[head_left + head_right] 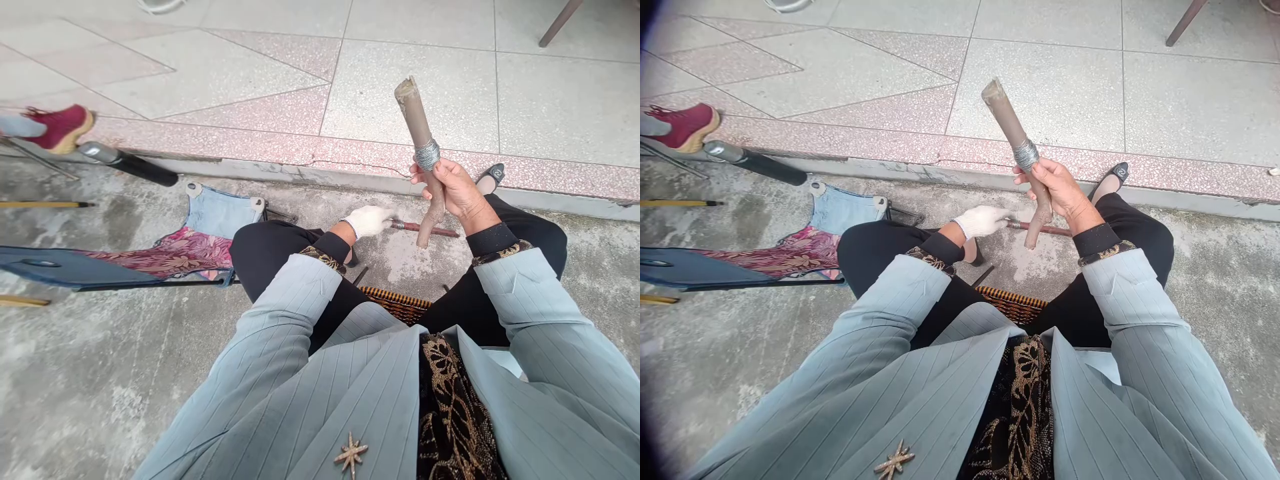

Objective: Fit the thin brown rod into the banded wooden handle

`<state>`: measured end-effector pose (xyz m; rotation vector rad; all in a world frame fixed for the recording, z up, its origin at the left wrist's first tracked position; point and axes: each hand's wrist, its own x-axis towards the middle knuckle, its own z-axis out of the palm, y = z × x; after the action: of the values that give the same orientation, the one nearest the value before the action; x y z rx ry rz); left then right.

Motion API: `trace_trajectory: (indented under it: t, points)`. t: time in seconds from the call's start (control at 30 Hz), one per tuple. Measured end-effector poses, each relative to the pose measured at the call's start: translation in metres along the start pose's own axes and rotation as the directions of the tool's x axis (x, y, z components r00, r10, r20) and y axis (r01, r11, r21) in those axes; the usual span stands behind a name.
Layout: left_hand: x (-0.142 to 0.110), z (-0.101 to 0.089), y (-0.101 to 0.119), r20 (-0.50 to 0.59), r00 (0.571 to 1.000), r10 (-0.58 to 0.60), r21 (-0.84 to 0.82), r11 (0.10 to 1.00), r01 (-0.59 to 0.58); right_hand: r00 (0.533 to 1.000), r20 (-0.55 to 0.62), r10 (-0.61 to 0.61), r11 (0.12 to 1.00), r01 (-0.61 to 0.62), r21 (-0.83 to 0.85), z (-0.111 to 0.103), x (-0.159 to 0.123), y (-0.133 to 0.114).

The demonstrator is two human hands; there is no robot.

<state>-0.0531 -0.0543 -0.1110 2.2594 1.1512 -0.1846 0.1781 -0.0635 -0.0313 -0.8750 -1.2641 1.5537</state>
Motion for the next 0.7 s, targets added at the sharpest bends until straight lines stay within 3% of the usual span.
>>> trace_trajectory:
  t: [0.07,0.13,0.2,0.23,0.3,0.37,0.43,0.47,0.53,0.6,0.7]
  points:
    - [0.003,0.000,-0.001,0.004,0.992,-0.130,-0.052,0.990,0.130,0.999,0.032,-0.023,0.999,0.023,0.026,-0.002,-0.001,-0.002]
    - [0.005,-0.002,-0.002,0.032,0.954,-0.299,-0.033,0.953,0.300,0.997,0.070,-0.036,0.998,0.031,0.063,-0.003,-0.002,-0.003]
    - [0.005,-0.004,-0.003,-0.026,0.927,-0.374,-0.026,0.927,0.373,0.995,0.092,-0.028,0.996,0.020,0.085,0.000,-0.002,0.000]
    - [0.004,-0.006,-0.003,-0.080,0.941,-0.330,-0.088,0.942,0.323,0.995,0.097,-0.018,0.996,0.009,0.088,0.002,-0.002,0.001]
    - [0.002,-0.007,0.002,-0.199,0.973,-0.119,-0.361,0.932,0.040,0.994,0.109,0.013,0.997,-0.021,0.079,0.007,-0.001,0.005]
    - [-0.001,-0.007,0.010,-0.303,0.952,0.050,-0.674,0.695,-0.251,0.992,0.114,0.047,0.997,-0.053,0.054,0.010,0.000,0.006]
    - [-0.004,-0.008,0.020,-0.377,0.926,0.024,-0.820,0.456,-0.346,0.994,0.079,0.070,0.997,-0.072,0.019,0.009,0.000,0.003]
    - [-0.005,-0.009,0.025,-0.400,0.916,-0.023,-0.840,0.409,-0.357,0.996,0.040,0.077,0.997,-0.077,-0.002,0.007,0.001,0.001]
    - [-0.008,-0.013,0.032,-0.392,0.919,-0.047,-0.845,0.413,-0.340,0.994,-0.058,0.088,0.994,-0.091,-0.061,0.002,0.002,-0.005]
    - [-0.012,-0.018,0.037,-0.331,0.943,0.014,-0.824,0.484,-0.296,0.983,-0.149,0.107,0.979,-0.130,-0.157,-0.005,0.003,-0.010]
    - [-0.017,-0.023,0.042,-0.244,0.966,0.087,-0.738,0.629,-0.243,0.957,-0.258,0.129,0.861,-0.237,-0.449,-0.013,0.005,-0.012]
